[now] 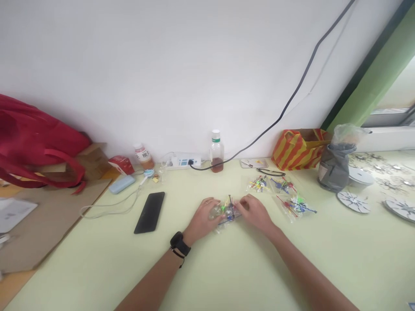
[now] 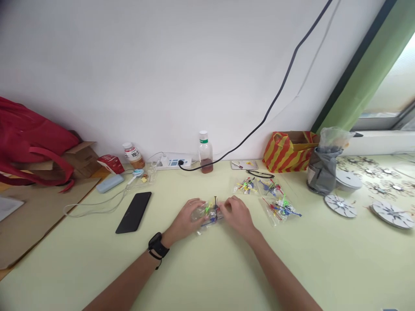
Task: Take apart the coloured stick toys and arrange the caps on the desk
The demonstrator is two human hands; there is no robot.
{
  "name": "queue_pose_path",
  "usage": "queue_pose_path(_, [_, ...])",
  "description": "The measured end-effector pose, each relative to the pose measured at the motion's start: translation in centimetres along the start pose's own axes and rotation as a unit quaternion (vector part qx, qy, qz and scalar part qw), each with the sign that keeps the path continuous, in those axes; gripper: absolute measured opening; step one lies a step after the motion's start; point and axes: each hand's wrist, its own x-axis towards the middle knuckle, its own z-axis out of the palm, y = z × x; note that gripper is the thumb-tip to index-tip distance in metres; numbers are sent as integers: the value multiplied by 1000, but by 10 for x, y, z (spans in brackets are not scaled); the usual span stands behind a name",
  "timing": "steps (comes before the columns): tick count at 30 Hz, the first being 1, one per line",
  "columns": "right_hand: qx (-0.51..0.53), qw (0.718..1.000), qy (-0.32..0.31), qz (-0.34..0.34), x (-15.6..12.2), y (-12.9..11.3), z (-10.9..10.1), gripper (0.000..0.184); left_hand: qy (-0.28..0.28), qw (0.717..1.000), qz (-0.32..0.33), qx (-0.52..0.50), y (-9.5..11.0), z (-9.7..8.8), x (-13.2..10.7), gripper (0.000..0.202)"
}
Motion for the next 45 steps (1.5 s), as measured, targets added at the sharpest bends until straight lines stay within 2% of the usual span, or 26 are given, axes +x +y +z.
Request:
queue_pose_path(3, [69, 997, 1, -23, -2, 4, 10, 36, 17, 999, -24, -41, 2, -3, 1, 27])
queue_pose_path(6, [182, 983, -20, -20, -5, 3, 12, 40, 12, 996, -40, -74, 6, -6, 1, 33])
queue_pose_path(9, [272, 962, -4, 5, -4, 1, 5, 44, 9, 994, -48, -95, 9, -7, 1, 46])
queue_pose_path(12, [296, 954, 40, -3, 3, -7, -7, 42, 9, 994, -50, -101, 9, -8, 1, 55])
queue_pose_path(15, [268, 961, 55, -47, 12, -26, -26, 34, 9, 994, -53, -91, 5, -7, 1, 64])
queue_pose_path(18, [228, 966, 3, -126, 27, -57, -54, 24, 18, 994, -58, -86, 0, -5, 0, 71])
queue_pose_path(20, [190, 969, 7, -158, 38, -78, -77, 18, 23, 994, -61, -83, -2, -4, -1, 73])
queue_pose_path(22, [159, 968, 9, -194, 51, -94, -101, 15, 17, 995, -60, -81, -2, -3, -1, 68])
queue_pose_path(24, [149, 963, 62, -217, 65, -96, -122, 13, 11, 995, -58, -78, 0, -3, -1, 53])
queue_pose_path(26, [158, 957, 146, -194, 79, -81, -136, 8, 12, 996, -55, -65, 1, -3, -1, 37])
queue_pose_path(28, [183, 949, 211, -144, 91, -49, -142, 8, 17, 998, -52, -45, 2, -4, 0, 26])
queue_pose_path(29, [198, 948, 224, -109, 96, -29, -142, 10, 20, 998, -49, -35, 1, -5, 1, 23])
queue_pose_path(32, [246, 945, 215, 30, 105, 34, -132, 15, 28, 998, -44, -25, -1, -6, 2, 16])
queue_pose_path(34, [258, 924, 254, 123, 108, 68, -122, 18, 26, 998, -45, -31, -4, -8, 3, 15])
queue_pose_path(36, [238, 911, 289, 172, 109, 93, -115, 19, 14, 998, -52, -39, -5, -10, 4, 14])
queue_pose_path(38, [199, 915, 300, 180, 109, 108, -111, 26, 6, 997, -59, -44, -4, -15, 7, 13])
queue_pose_path(40, [114, 934, 300, 158, 110, 115, -111, 40, 13, 997, -62, -39, 1, -22, 11, 12])
queue_pose_path(43, [-40, 938, 324, 113, 112, 115, -113, 57, 32, 998, -59, -8, 10, -40, 22, 16])
queue_pose_path(45, [-63, 936, 333, 96, 114, 107, -116, 53, 3, 997, -79, -16, 15, -57, 32, 20])
